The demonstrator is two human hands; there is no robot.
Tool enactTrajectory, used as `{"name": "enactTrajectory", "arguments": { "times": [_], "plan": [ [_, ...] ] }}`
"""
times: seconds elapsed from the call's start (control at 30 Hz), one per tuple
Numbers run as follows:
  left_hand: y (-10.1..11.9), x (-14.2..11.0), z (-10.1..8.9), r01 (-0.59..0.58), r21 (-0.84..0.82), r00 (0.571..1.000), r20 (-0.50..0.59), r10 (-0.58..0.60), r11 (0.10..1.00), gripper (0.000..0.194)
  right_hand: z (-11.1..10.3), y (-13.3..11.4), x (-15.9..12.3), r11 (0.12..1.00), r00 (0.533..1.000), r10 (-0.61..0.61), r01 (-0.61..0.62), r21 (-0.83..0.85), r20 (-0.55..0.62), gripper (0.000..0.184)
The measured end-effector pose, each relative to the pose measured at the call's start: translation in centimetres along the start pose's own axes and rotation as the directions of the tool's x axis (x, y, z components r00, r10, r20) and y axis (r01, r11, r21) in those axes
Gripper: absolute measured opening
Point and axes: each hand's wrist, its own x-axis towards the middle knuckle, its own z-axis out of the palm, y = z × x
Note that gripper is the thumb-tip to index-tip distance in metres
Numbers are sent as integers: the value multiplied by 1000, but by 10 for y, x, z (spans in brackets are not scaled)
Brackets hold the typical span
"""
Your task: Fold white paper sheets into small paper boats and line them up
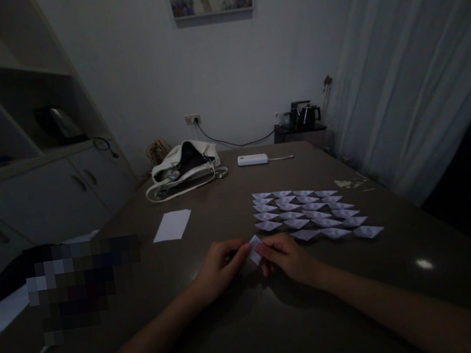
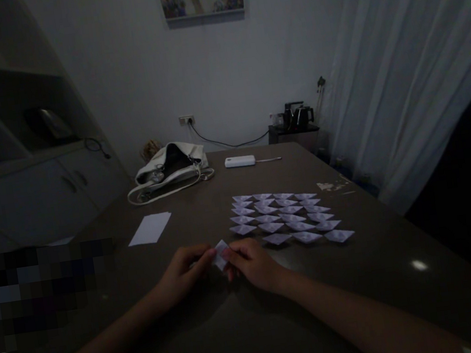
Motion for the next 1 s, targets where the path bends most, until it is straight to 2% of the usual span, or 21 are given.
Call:
{"name": "enactTrajectory", "arguments": {
  "times": [0.13, 0.3, 0.47, 0.83, 1.0],
  "plan": [
    [-1, 0, 1, -18, -4, 1000, -1, 18, 1000, 40, 0, 1, 0, 1000, 1000, 14, -14, 7, -11, 52],
    [-5, 1, 2, 35, -55, 998, -49, -38, 998, 41, 0, 0, 0, 996, 997, 57, -54, 68, -50, 50],
    [-6, 1, 2, 50, -97, 994, -88, -59, 994, 41, 0, 1, 0, 995, 996, 39, -32, 96, -80, 50],
    [-5, 1, 2, 90, -123, 994, -43, -96, 988, 41, -1, -1, 0, 995, 999, 41, -38, 92, -34, 48],
    [-5, 2, 2, 145, -127, 989, -7, -147, 981, 44, -2, -1, 0, 994, 998, 49, -46, 101, -25, 48]
  ]
}}
